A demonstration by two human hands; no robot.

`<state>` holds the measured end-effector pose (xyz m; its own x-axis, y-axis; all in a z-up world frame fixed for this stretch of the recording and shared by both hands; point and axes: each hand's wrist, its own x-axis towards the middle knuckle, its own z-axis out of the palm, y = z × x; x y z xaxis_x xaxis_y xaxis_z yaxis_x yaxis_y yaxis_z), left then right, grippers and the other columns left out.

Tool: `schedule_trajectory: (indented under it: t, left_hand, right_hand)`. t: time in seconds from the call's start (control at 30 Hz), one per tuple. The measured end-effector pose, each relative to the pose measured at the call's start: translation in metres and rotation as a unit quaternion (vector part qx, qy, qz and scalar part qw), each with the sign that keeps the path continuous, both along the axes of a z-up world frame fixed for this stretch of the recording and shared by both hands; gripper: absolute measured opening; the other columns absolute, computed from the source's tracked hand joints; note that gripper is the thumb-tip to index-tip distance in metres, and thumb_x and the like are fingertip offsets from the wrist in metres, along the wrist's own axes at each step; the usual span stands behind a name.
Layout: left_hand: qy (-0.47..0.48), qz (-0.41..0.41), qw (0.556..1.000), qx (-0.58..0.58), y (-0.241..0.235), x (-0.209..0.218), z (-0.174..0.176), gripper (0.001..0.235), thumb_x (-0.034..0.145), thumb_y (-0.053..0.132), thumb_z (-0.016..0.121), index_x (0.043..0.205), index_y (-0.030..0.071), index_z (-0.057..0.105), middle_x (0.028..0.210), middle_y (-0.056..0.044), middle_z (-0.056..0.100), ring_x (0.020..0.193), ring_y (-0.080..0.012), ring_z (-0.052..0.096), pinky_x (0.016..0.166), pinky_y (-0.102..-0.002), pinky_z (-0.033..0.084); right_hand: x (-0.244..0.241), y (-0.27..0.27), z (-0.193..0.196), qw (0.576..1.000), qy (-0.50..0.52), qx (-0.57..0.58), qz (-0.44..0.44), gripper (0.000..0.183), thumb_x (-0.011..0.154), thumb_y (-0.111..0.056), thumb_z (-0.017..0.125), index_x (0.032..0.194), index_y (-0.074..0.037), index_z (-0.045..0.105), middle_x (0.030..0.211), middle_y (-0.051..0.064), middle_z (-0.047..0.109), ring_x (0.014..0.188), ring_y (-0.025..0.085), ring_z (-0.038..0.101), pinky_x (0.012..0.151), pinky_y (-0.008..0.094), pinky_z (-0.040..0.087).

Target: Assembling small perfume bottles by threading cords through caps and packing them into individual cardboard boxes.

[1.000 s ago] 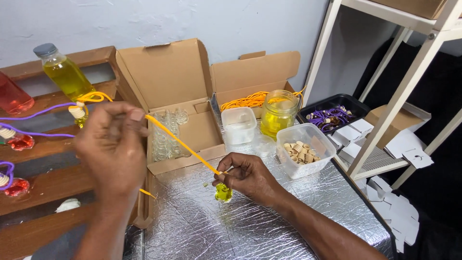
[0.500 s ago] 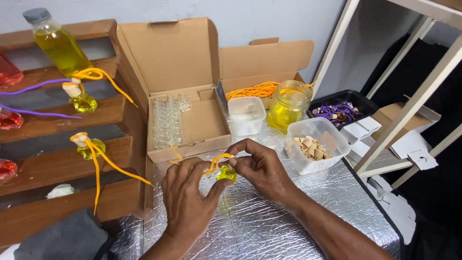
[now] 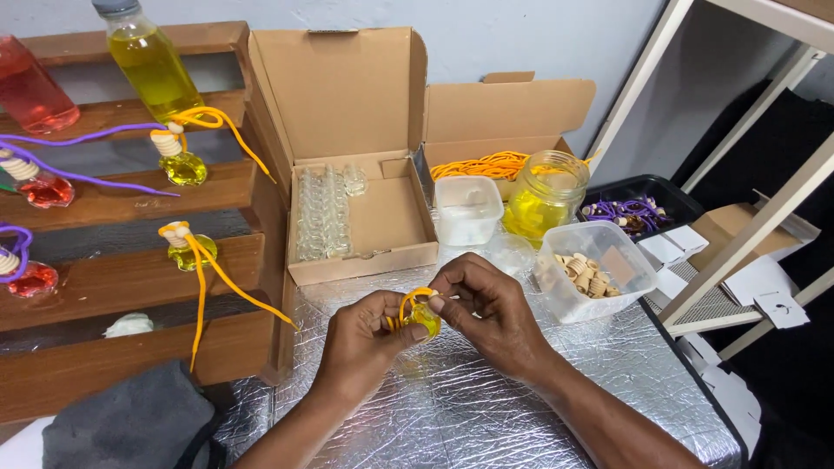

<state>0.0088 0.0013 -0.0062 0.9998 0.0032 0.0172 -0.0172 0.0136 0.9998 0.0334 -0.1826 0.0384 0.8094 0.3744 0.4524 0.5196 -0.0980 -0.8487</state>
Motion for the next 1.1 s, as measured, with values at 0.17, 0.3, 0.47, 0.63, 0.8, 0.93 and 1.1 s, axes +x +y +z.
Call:
schedule_trajectory:
  t: [0.17, 0.3, 0.47, 0.63, 0.8, 0.93, 1.1]
  left_hand:
    - [0.001, -0.03, 0.995, -0.096, 0.004, 0.013, -0.026, 0.029, 0.076, -0.008, 0.084, 0.103, -0.003, 0.074, 0.091, -0.014, 0.078, 0.079, -0.0202, 0.071, 0.072, -0.03, 0.06]
    - [-0.043, -0.069, 0.989, -0.125, 0.009, 0.021, -0.037, 0.03, 0.077, -0.006, 0.083, 0.105, -0.005, 0.072, 0.093, -0.015, 0.078, 0.082, -0.022, 0.074, 0.075, -0.033, 0.064]
    - [-0.062, -0.092, 0.988, -0.107, 0.011, 0.021, -0.033, 0.028, 0.077, -0.009, 0.082, 0.104, -0.005, 0.074, 0.092, -0.012, 0.078, 0.083, -0.0206, 0.075, 0.078, -0.033, 0.065]
    - [-0.043, -0.095, 0.988, -0.112, 0.008, 0.017, -0.028, 0.032, 0.077, -0.009, 0.081, 0.109, -0.006, 0.075, 0.097, -0.016, 0.081, 0.084, -0.0228, 0.077, 0.079, -0.033, 0.065]
    - [-0.049, -0.07, 0.987, -0.135, 0.004, 0.013, -0.027, 0.027, 0.077, -0.006, 0.082, 0.103, -0.006, 0.073, 0.093, -0.018, 0.08, 0.081, -0.0245, 0.077, 0.076, -0.037, 0.068]
    - [-0.035, -0.007, 0.998, -0.054, 0.0, 0.003, -0.015, 0.023, 0.077, -0.003, 0.085, 0.098, 0.0, 0.075, 0.085, -0.011, 0.082, 0.075, -0.0158, 0.076, 0.072, -0.029, 0.066]
    - [-0.025, 0.002, 0.998, 0.051, -0.002, -0.011, 0.017, 0.024, 0.079, 0.007, 0.086, 0.1, 0.007, 0.075, 0.086, -0.007, 0.083, 0.072, -0.0143, 0.079, 0.068, -0.027, 0.066]
  right_hand:
    - [0.002, -0.001, -0.007, 0.99, 0.094, 0.092, 0.058, 0.007, 0.096, -0.006, 0.069, 0.101, -0.001, 0.069, 0.095, 0.008, 0.066, 0.086, 0.016, 0.068, 0.076, 0.025, 0.06]
    - [0.007, -0.002, -0.014, 0.976, 0.142, 0.133, 0.102, 0.008, 0.096, -0.006, 0.069, 0.103, -0.002, 0.068, 0.098, 0.008, 0.068, 0.089, 0.017, 0.067, 0.078, 0.028, 0.057]
    - [0.014, -0.006, -0.021, 0.957, 0.207, 0.159, 0.127, 0.013, 0.095, -0.015, 0.071, 0.102, -0.004, 0.07, 0.097, 0.006, 0.066, 0.087, 0.016, 0.061, 0.078, 0.03, 0.05]
    - [0.014, -0.007, -0.017, 0.964, 0.18, 0.138, 0.138, 0.014, 0.095, -0.017, 0.072, 0.103, -0.005, 0.07, 0.095, 0.005, 0.067, 0.087, 0.015, 0.062, 0.077, 0.031, 0.051]
    - [0.007, -0.005, -0.008, 0.983, 0.132, 0.09, 0.093, 0.012, 0.096, -0.01, 0.07, 0.105, -0.002, 0.07, 0.095, 0.007, 0.072, 0.087, 0.015, 0.069, 0.077, 0.028, 0.059]
    - [-0.005, 0.0, 0.002, 0.996, 0.066, 0.01, 0.054, 0.021, 0.096, -0.019, 0.068, 0.11, -0.004, 0.07, 0.101, 0.008, 0.075, 0.092, 0.018, 0.075, 0.079, 0.029, 0.065]
    - [-0.006, 0.003, -0.001, 1.0, 0.009, -0.013, 0.012, 0.017, 0.093, -0.014, 0.072, 0.106, -0.003, 0.072, 0.097, 0.008, 0.078, 0.087, 0.017, 0.075, 0.073, 0.027, 0.064]
